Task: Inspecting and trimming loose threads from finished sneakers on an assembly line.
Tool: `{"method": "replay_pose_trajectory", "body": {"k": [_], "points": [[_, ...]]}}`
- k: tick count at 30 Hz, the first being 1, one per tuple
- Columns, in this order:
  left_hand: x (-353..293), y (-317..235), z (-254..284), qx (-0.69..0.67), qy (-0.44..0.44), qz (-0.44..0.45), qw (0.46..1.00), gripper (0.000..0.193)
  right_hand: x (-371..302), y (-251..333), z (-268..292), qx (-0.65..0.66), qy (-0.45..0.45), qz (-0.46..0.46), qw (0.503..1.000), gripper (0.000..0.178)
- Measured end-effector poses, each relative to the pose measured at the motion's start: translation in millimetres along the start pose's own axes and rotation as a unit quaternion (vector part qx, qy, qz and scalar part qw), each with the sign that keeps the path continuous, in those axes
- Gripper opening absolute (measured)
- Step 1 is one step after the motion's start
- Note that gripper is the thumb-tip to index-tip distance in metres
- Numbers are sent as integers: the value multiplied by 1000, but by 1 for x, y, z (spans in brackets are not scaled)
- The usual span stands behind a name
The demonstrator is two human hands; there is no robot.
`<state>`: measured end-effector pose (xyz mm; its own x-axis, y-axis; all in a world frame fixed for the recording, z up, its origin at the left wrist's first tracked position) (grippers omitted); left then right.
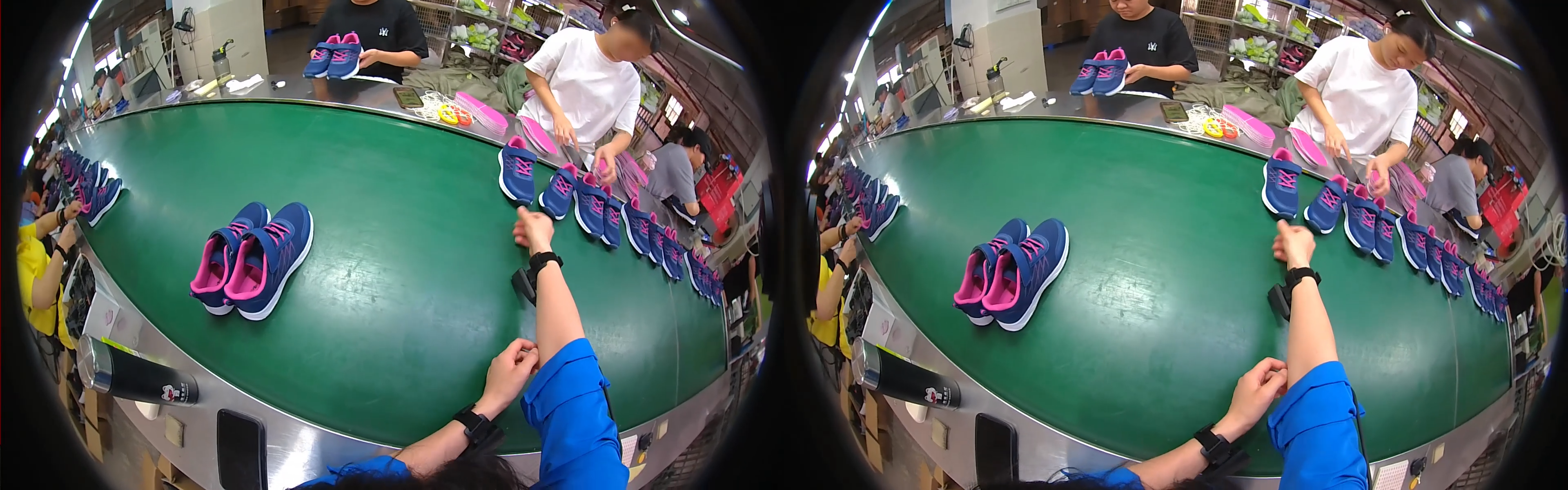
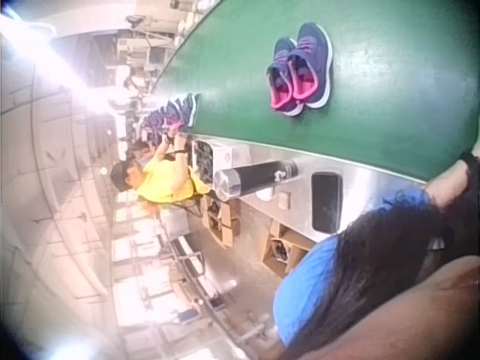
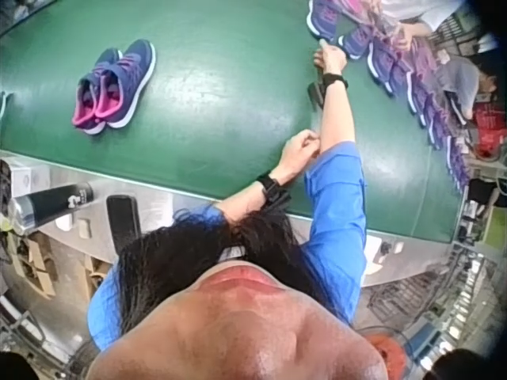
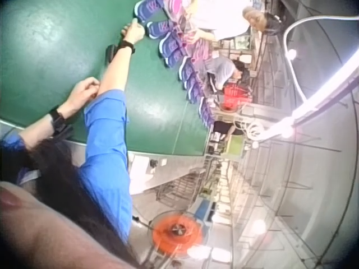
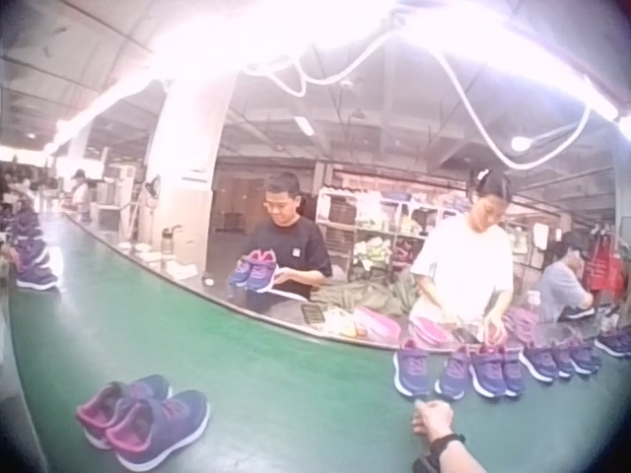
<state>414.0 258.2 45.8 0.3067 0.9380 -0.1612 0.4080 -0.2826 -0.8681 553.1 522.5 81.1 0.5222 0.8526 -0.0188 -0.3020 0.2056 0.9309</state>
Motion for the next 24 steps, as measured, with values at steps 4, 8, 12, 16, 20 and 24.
{"method": "replay_pose_trajectory", "body": {"k": [4, 8, 12, 16, 20, 24], "points": [[4, 2, 9, 50, -44, -10, 998, 31, 33, -21, 11, 272, -129, -37, 953, 66], [4, 2, 10, 22, -86, -9, 996, 31, 69, -21, 4, 361, -117, 3, 925, 80], [1, 0, 21, 14, -131, -23, 991, 30, 76, -23, -2, 228, -141, -61, 961, 88], [3, -3, 20, 11, -114, -7, 993, 21, 72, -19, -11, 277, -77, -64, 956, 62], [6, -17, 23, -23, -118, -27, 992, 22, 53, -23, 3, 272, -35, -87, 958, 38], [7, -38, 78, -42, -253, -114, 960, 17, -35, -17, -2, 181, 186, -72, 963, 32]]}}
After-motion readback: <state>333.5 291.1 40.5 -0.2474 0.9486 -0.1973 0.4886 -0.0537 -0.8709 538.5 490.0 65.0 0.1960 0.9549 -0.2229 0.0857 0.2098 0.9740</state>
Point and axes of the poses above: each hand's wrist, its own x-axis towards the middle knuckle, its own z-axis out of the back of the hand, y = z × x, the point moved 9 cm from there along x, towards the middle knuckle, and after that the axes turned 2 degrees about -y, right-handed, at the moved point
